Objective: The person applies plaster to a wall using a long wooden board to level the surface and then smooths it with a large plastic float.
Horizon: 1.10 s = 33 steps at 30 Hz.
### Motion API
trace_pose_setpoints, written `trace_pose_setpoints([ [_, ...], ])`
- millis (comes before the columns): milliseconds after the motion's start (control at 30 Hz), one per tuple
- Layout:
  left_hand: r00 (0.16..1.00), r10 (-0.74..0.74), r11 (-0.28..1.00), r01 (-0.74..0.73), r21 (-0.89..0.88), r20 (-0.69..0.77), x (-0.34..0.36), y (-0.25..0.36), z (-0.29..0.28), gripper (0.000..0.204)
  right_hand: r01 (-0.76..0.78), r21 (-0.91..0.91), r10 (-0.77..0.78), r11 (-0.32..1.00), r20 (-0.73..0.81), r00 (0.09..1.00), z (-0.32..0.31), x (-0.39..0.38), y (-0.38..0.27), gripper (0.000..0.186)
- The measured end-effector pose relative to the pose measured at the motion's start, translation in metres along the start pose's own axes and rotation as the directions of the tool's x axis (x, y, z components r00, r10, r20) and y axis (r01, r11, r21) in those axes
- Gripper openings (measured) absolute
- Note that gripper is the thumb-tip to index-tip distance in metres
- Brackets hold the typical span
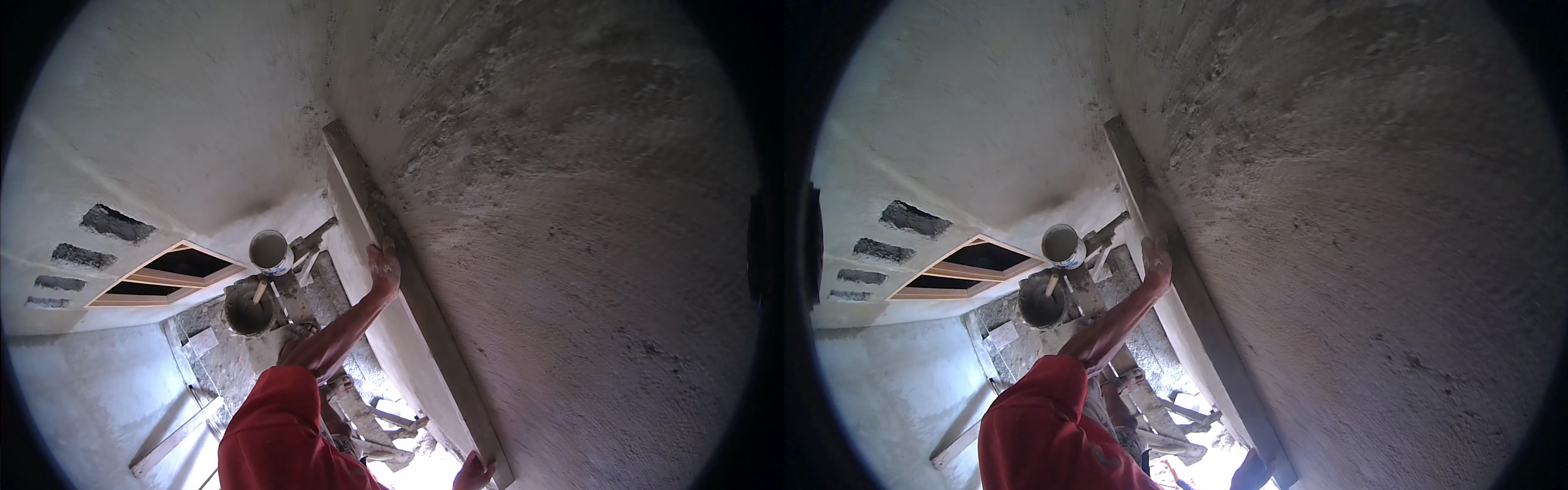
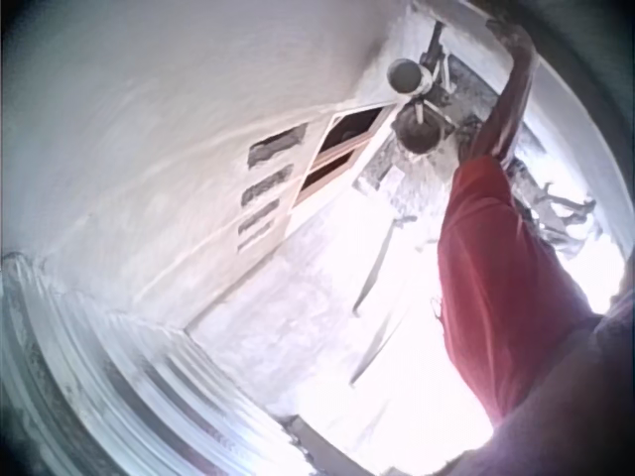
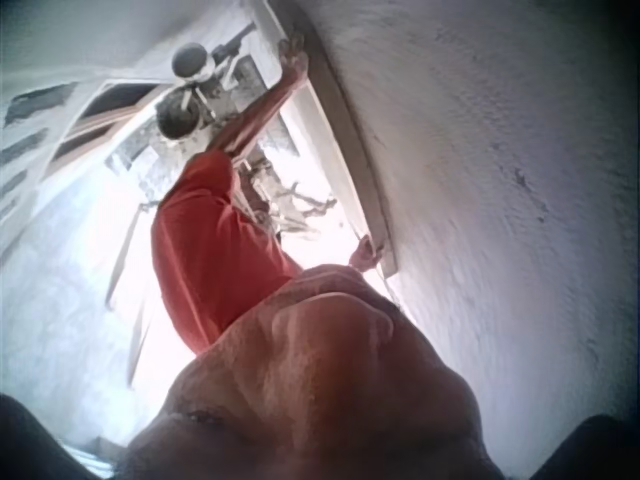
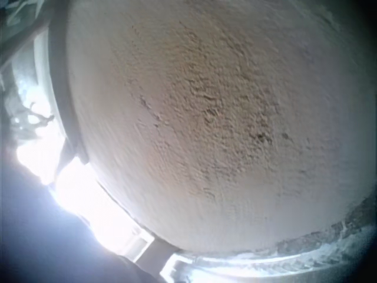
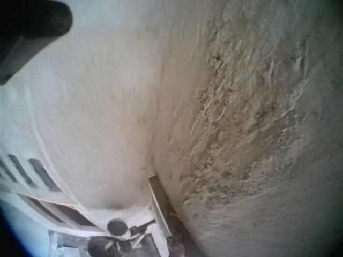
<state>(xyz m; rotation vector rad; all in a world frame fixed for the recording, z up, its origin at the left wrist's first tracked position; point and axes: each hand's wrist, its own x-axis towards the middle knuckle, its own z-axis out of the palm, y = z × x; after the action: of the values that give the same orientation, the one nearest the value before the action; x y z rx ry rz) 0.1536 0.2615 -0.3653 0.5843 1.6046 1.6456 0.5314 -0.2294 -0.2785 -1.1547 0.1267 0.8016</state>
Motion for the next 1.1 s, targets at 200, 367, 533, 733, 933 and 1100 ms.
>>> trace_pose_setpoints([
  [200,0.987,0.162,0.981,-0.161,0.108,0.003,-0.041,0.071,0.007,0.038,-0.032,0.167,-0.003,0.985,0.204,0.979,-0.049,0.008,-0.048,0.056],
  [367,0.999,0.037,0.999,-0.037,0.028,0.000,-0.074,0.150,0.008,0.036,0.443,-0.735,-0.397,0.513,0.254,0.882,0.005,-0.037,-0.068,0.053],
  [533,0.999,0.014,1.000,-0.015,0.017,0.048,-0.096,0.185,0.010,0.036,0.428,-0.664,-0.408,0.613,0.197,0.891,-0.006,-0.047,-0.098,0.053],
  [733,0.996,0.069,0.997,-0.067,-0.039,0.063,-0.127,0.232,0.014,0.034,0.512,-0.525,-0.486,0.680,0.199,0.851,-0.033,-0.033,-0.120,0.052],
  [933,0.989,0.061,0.987,-0.039,-0.156,0.138,-0.167,0.293,0.014,0.034,0.286,-0.059,-0.280,0.956,0.099,0.955,-0.004,-0.059,-0.152,0.043],
  [1100,0.942,0.122,0.955,-0.027,-0.294,0.313,-0.217,0.331,0.019,0.034,-0.061,0.406,0.047,0.912,0.045,0.998,0.035,-0.124,-0.203,0.043],
])
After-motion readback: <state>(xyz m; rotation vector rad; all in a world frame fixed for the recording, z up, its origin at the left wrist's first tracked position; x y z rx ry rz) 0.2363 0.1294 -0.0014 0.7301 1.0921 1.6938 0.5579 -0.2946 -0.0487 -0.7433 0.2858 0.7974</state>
